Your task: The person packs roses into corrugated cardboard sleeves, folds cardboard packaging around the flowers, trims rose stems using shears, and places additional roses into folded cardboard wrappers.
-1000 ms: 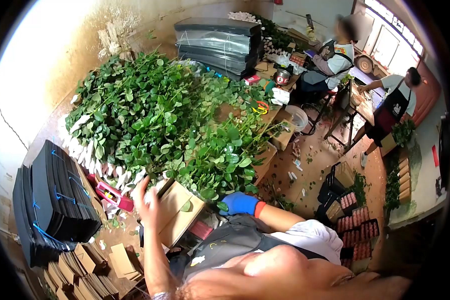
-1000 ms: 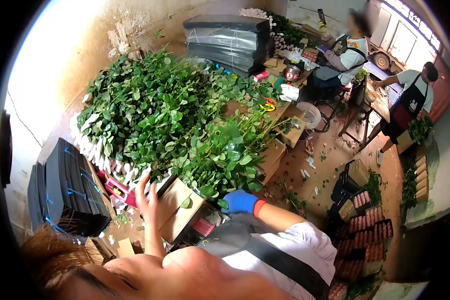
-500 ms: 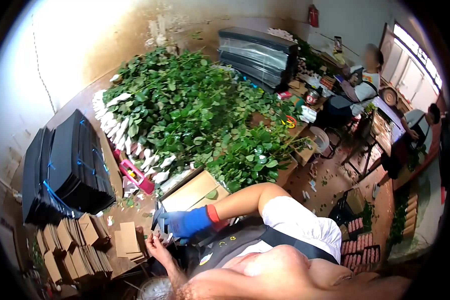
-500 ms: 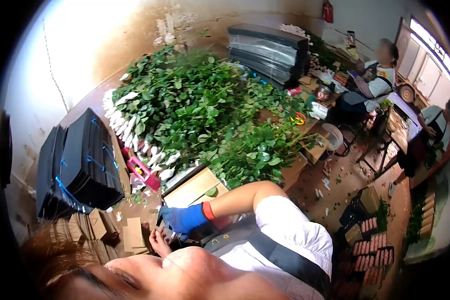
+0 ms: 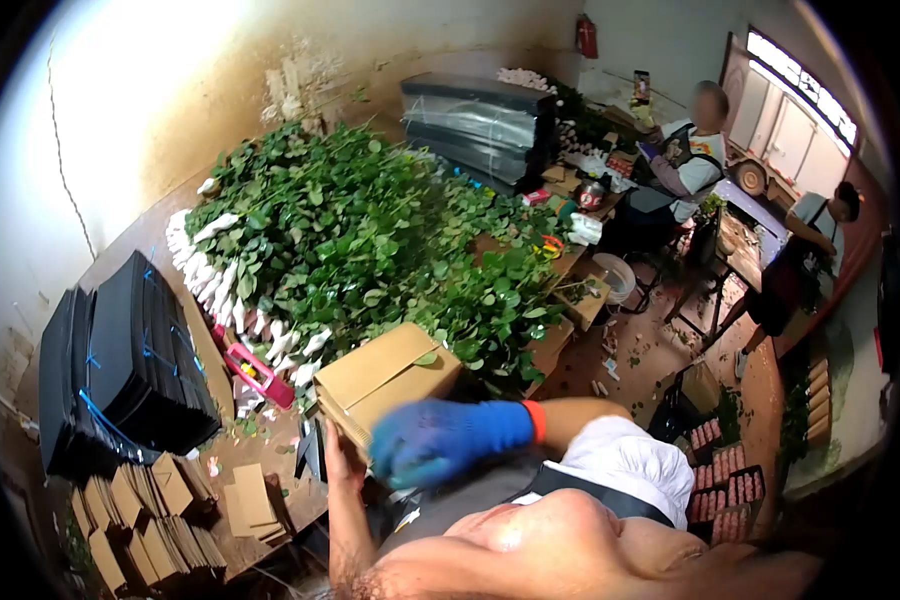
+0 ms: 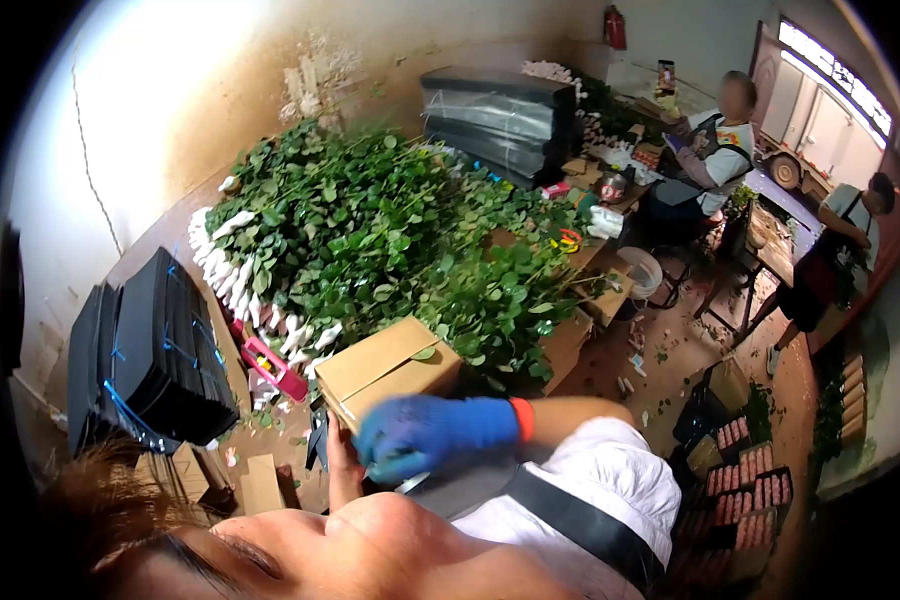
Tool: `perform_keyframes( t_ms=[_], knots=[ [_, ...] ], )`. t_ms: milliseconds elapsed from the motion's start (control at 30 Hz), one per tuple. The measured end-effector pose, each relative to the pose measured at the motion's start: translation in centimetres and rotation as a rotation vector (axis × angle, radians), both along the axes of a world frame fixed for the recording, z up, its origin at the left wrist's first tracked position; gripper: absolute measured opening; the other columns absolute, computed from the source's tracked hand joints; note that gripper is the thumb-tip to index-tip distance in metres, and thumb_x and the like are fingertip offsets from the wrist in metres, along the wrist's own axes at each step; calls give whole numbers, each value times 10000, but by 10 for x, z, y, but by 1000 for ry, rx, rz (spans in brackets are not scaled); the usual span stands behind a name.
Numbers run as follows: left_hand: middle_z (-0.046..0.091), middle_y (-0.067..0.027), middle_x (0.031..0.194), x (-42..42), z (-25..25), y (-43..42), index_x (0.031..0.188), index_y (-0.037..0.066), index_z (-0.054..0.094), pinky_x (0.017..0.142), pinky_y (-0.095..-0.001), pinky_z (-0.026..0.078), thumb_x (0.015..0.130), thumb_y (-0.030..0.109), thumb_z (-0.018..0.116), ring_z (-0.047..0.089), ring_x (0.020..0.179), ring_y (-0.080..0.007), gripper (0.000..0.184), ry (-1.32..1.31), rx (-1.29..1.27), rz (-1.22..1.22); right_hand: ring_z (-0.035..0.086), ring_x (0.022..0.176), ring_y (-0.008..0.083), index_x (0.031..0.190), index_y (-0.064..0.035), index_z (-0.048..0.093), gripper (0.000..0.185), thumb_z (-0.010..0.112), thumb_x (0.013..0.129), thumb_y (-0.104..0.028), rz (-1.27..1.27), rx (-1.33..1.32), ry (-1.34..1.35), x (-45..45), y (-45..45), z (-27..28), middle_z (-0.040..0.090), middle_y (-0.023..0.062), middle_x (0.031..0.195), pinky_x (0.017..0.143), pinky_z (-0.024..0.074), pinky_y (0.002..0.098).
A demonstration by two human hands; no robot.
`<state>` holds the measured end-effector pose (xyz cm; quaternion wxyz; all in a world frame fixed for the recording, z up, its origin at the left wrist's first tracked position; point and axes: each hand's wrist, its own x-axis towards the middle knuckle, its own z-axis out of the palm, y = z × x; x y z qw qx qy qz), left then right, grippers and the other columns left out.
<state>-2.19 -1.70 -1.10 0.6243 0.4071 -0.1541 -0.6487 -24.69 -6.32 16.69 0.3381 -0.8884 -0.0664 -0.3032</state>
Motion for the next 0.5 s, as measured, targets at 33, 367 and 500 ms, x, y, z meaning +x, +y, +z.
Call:
perform_keyframes(
  t_ms=[33, 367, 500],
  knots=[
    [562, -131, 1403, 1, -15, -5, 1450, 34, 451, 1057, -450, 445, 1029, 521, 483, 542, 1281, -296, 645, 47, -142, 16, 671, 942, 283, 879, -58, 740, 284, 602, 992, -278, 93, 208, 117, -24, 9, -1, 713, 95, 983, 960, 512, 424],
    [473, -145, 1498, -67, 138, -21, 1532, -13, 348, 1156, -412, 355, 818, 61, 587, 470, 1379, -264, 757, -368, -666, -224, 509, 1310, 369, 1529, -92, 374, 1036, 440, 835, -858, -58, 1765, -576, -125, 13, -74, 520, 184, 1434, 1150, 361, 538],
    [355, -148, 1590, -126, 171, -11, 1578, -18, 224, 1203, -390, 277, 865, -58, 514, 367, 1462, -257, 770, -555, -789, -377, 606, 1060, 218, 1364, -104, 492, 590, 459, 1002, -568, 30, 1580, -781, -152, -7, -81, 592, 77, 1254, 935, 501, 402]
  ],
)
